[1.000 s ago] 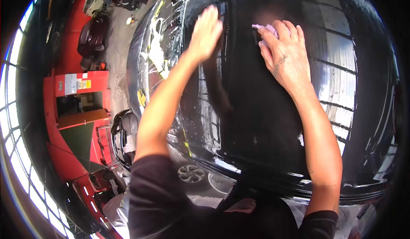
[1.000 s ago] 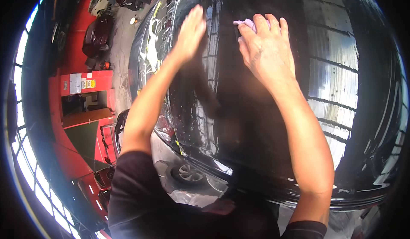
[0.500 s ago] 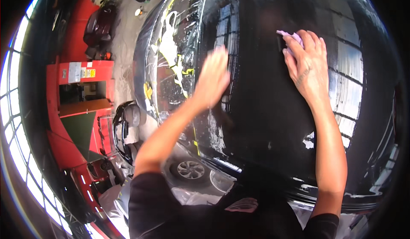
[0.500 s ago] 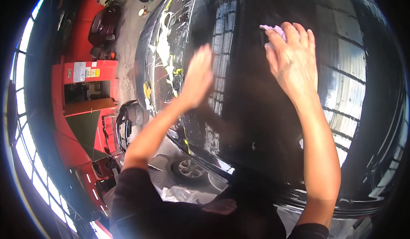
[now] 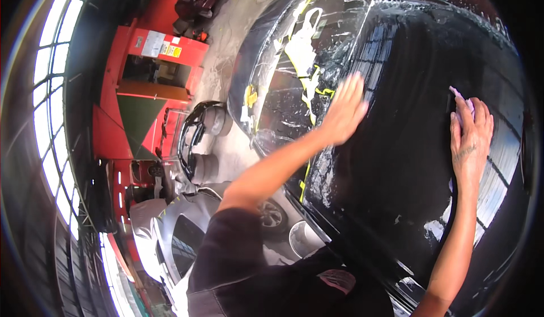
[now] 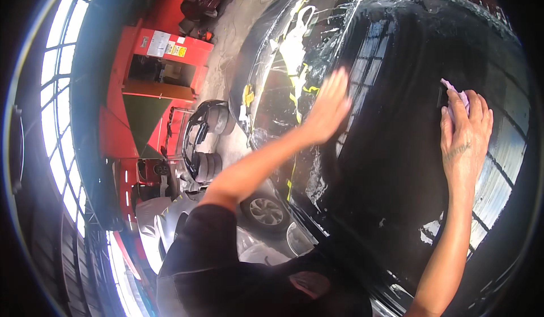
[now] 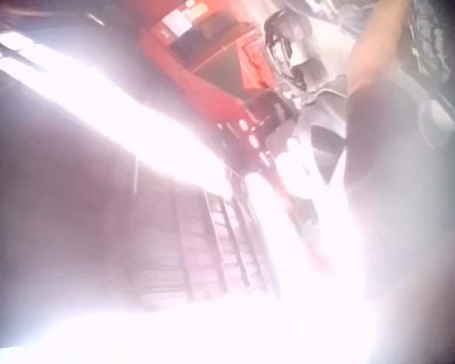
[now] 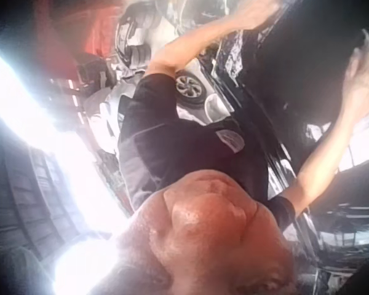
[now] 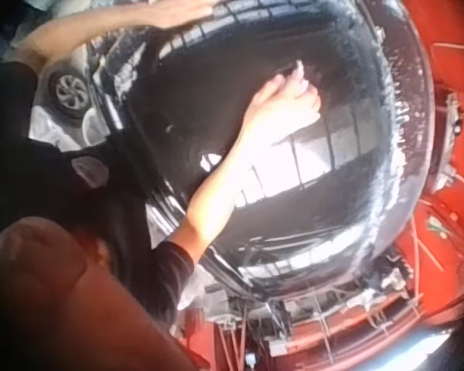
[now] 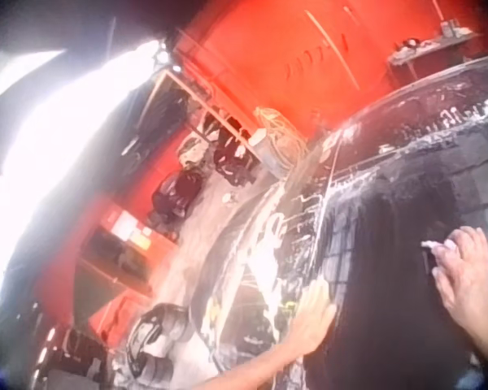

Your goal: The person wipes a white cleaning substance onto the hood of a black car using a purple cloth. They rub the substance into the surface with both hands, covering the entire hood area in a repetitive motion.

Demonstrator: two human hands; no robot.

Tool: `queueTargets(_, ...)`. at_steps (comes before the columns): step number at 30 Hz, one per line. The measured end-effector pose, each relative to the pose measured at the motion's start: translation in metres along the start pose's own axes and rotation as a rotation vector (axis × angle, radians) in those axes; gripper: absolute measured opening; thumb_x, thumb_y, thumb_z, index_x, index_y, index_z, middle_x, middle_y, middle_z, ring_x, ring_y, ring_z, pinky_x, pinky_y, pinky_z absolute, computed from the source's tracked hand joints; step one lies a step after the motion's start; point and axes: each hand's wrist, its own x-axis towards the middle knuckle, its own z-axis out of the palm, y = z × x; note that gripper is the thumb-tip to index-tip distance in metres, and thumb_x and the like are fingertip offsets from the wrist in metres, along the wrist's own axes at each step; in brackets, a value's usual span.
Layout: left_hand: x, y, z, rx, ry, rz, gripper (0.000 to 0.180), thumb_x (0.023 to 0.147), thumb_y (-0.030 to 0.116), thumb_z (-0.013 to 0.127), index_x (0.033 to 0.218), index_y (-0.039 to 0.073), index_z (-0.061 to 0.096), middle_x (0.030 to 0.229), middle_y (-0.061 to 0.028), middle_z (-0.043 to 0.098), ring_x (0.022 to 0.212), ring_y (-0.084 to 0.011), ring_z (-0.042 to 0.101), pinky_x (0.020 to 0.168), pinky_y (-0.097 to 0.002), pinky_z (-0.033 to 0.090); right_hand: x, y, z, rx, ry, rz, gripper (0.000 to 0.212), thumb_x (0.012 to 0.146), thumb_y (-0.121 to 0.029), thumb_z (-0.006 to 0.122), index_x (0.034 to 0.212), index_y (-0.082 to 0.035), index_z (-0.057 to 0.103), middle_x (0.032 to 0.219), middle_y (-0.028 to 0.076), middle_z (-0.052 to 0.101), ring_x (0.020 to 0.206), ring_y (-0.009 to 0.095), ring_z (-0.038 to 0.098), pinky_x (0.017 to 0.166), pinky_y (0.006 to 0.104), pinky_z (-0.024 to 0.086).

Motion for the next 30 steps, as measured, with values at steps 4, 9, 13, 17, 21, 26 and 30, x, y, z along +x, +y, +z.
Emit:
queueTargets(4, 0.177, -0.069, -0.014, -0.066, 0.072, -0.164, 0.075, 0.115, 0.045, 0.034, 0.166, -0.009, 0.026, 0.176, -0.0298, 0.023, 0.165, -0.0441, 0.018, 0.135, -0.0534, 0.016, 0.001, -0.015, 0.01, 0.029, -0.003, -0.025, 0.033, 0.105, -0.018, 0.065, 0.136, -0.01, 0.072, 0.145, 0.018, 0.062, 0.139, 0.039, 0.055, 0.122, 0.0513, 0.04)
queueTargets(9, 0.113, -0.031, 0.012, -0.092, 0.06, -0.015, 0.074, 0.117, 0.044, 0.031, 0.167, -0.01, 0.024, 0.176, -0.0317, 0.019, 0.165, -0.0435, 0.016, 0.135, -0.053, 0.013, 0.0, 0.006, 0.001, 0.017, -0.002, 0.014, 0.034, 0.104, -0.016, 0.065, 0.137, -0.008, 0.071, 0.143, 0.018, 0.062, 0.138, 0.04, 0.054, 0.123, 0.0527, 0.038)
queueTargets(13, -0.008, -0.007, -0.003, -0.037, -0.135, -0.137, 0.073, 0.117, 0.037, 0.037, 0.17, -0.007, 0.015, 0.179, -0.0294, 0.011, 0.167, -0.0446, 0.009, 0.135, -0.0556, 0.008, -0.003, 0.005, 0.0, 0.011, 0.018, 0.03, 0.034, 0.103, -0.015, 0.066, 0.136, -0.005, 0.07, 0.141, 0.019, 0.061, 0.14, 0.041, 0.052, 0.125, 0.0562, 0.035)
queueTargets(17, 0.111, -0.058, 0.008, 0.002, 0.018, -0.124, 0.075, 0.117, 0.046, 0.031, 0.171, -0.004, 0.017, 0.18, -0.0247, 0.013, 0.168, -0.036, 0.01, 0.136, -0.0522, 0.007, 0.005, -0.015, -0.007, 0.079, 0.002, -0.005, 0.035, 0.1, -0.013, 0.069, 0.134, -0.007, 0.071, 0.14, 0.018, 0.061, 0.139, 0.041, 0.053, 0.125, 0.0577, 0.035)
queueTargets(21, 0.198, -0.064, -0.004, -0.049, 0.07, -0.173, 0.071, 0.118, 0.045, 0.031, 0.167, -0.006, 0.029, 0.177, -0.0257, 0.024, 0.167, -0.0371, 0.017, 0.135, -0.0551, 0.01, 0.007, -0.007, -0.001, 0.084, 0.015, -0.02, 0.036, 0.098, -0.013, 0.071, 0.133, -0.007, 0.071, 0.14, 0.019, 0.062, 0.139, 0.041, 0.053, 0.123, 0.0579, 0.036)
queueTargets(26, 0.038, -0.013, 0.004, -0.089, -0.01, -0.052, 0.07, 0.117, 0.04, 0.034, 0.168, -0.007, 0.026, 0.177, -0.0278, 0.022, 0.166, -0.042, 0.017, 0.134, -0.0536, 0.008, -0.001, 0.003, -0.007, 0.053, -0.001, 0.06, 0.034, 0.098, -0.014, 0.071, 0.132, -0.007, 0.073, 0.14, 0.02, 0.063, 0.139, 0.042, 0.054, 0.124, 0.0582, 0.036)
queueTargets(30, 0.078, -0.043, 0.002, -0.11, 0.064, -0.036, 0.073, 0.117, 0.046, 0.028, 0.171, -0.003, 0.023, 0.178, -0.0253, 0.021, 0.167, -0.0393, 0.014, 0.134, -0.056, 0.004, 0.003, -0.006, -0.005, 0.038, -0.006, 0.037, 0.035, 0.098, -0.014, 0.072, 0.131, -0.007, 0.073, 0.139, 0.02, 0.063, 0.139, 0.042, 0.054, 0.124, 0.0582, 0.036)
